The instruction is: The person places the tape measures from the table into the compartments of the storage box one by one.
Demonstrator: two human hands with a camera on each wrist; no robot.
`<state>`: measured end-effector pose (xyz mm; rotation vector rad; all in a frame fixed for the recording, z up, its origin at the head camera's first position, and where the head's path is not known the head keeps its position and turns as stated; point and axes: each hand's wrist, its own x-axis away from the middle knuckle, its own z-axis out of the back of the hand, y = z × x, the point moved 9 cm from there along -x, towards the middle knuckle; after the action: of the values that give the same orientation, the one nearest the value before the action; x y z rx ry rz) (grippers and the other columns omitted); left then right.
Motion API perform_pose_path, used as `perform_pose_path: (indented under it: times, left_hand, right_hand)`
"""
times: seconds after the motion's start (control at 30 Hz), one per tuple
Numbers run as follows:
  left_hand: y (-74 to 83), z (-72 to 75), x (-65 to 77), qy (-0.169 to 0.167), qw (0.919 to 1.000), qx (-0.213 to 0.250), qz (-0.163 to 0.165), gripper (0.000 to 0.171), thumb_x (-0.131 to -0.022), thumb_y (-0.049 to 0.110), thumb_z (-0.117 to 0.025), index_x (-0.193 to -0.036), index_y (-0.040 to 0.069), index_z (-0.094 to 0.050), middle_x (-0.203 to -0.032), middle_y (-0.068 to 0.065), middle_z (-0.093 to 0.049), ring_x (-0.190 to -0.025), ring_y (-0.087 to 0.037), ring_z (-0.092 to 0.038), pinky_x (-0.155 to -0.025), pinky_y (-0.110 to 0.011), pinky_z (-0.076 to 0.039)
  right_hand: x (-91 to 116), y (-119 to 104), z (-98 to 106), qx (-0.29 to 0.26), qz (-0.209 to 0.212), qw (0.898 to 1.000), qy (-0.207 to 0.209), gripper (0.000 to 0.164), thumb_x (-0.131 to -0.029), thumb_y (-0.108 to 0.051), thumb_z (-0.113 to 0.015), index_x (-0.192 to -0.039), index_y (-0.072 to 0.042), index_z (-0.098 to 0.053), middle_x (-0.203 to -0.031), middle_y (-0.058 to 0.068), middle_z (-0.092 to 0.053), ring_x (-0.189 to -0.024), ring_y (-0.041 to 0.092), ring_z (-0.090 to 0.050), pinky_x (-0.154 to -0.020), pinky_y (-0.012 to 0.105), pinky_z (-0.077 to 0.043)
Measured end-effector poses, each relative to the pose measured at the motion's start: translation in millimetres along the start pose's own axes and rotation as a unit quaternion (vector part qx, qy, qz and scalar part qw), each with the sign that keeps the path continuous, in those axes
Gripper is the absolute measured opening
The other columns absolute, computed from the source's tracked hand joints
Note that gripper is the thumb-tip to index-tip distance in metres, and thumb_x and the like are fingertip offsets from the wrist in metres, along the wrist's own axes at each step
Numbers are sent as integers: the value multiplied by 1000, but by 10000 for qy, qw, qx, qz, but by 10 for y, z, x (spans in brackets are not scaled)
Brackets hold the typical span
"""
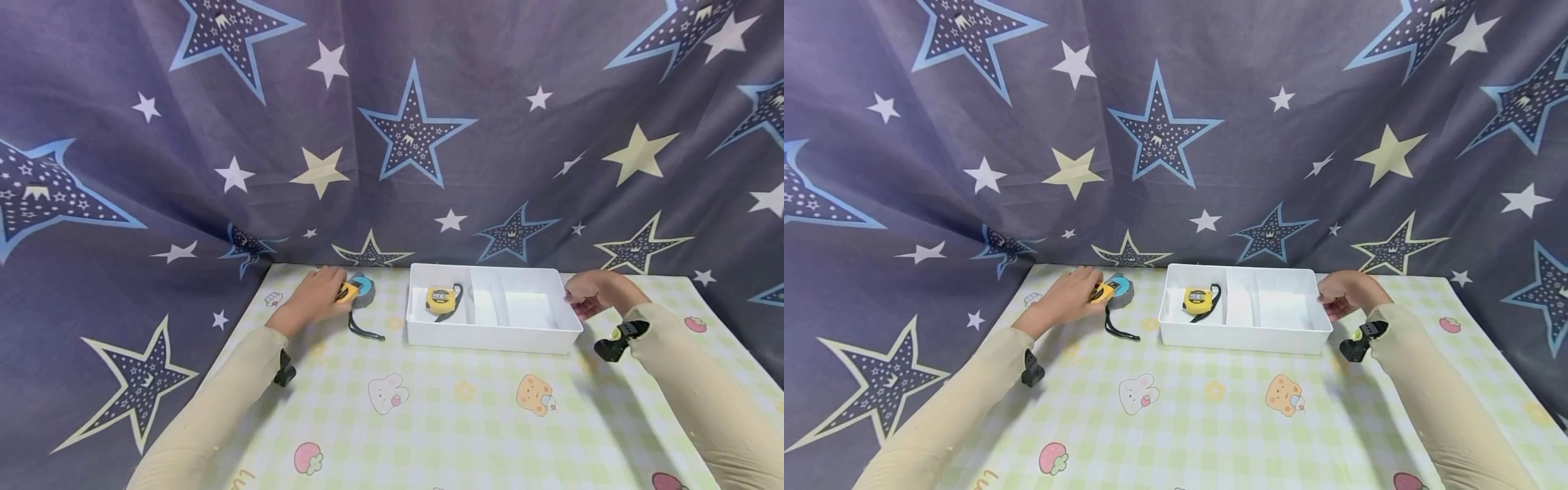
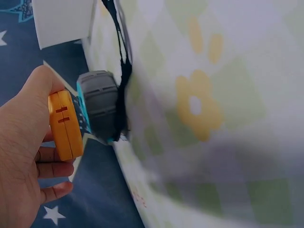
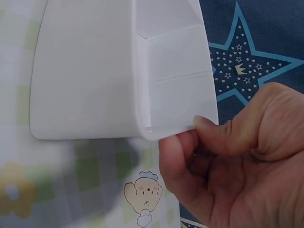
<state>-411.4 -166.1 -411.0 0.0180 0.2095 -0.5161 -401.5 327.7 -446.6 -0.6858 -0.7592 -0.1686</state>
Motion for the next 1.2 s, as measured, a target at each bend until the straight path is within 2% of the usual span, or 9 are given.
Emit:
perform_pose_path:
  times: [0.27,0.47,0.73,1.2]
  left_hand:
    - [89,53,-75,42,10000,-27,-40,43,-88,43,-69,-108,9,-53,-97,-7,-53,-87,-25,-45,-77,-42,-39]
    - [159,53,-104,-29,10000,-29,-80,44,-86,42,-69,-109,9,-52,-98,-7,-52,-89,-26,-45,-81,-45,-40]
    - [262,88,-134,118,9992,-75,-371,43,-83,38,-71,-108,10,-50,-100,-8,-51,-91,-26,-44,-77,-41,-41]
    - [361,183,-160,256,9984,38,-504,40,-90,38,-69,-111,10,-51,-106,-9,-52,-93,-26,-44,-77,-40,-40]
  right_hand:
    - [-14,9,4,-31,-6,10000,38,17,-105,-2,-37,-88,-3,-42,-79,3,-49,-70,12,-54,-69,23,-55]
    - [-13,5,6,-31,10,10000,84,20,-104,-2,-37,-85,-5,-43,-79,2,-49,-70,12,-55,-69,23,-55]
    - [4,-1,-4,-35,-10,9999,103,22,-105,-2,-36,-85,-5,-43,-77,2,-49,-68,11,-56,-68,23,-55]
    - [24,-9,-4,33,-130,9998,150,18,-105,-2,-36,-89,-3,-44,-79,3,-48,-70,12,-54,-69,23,-56]
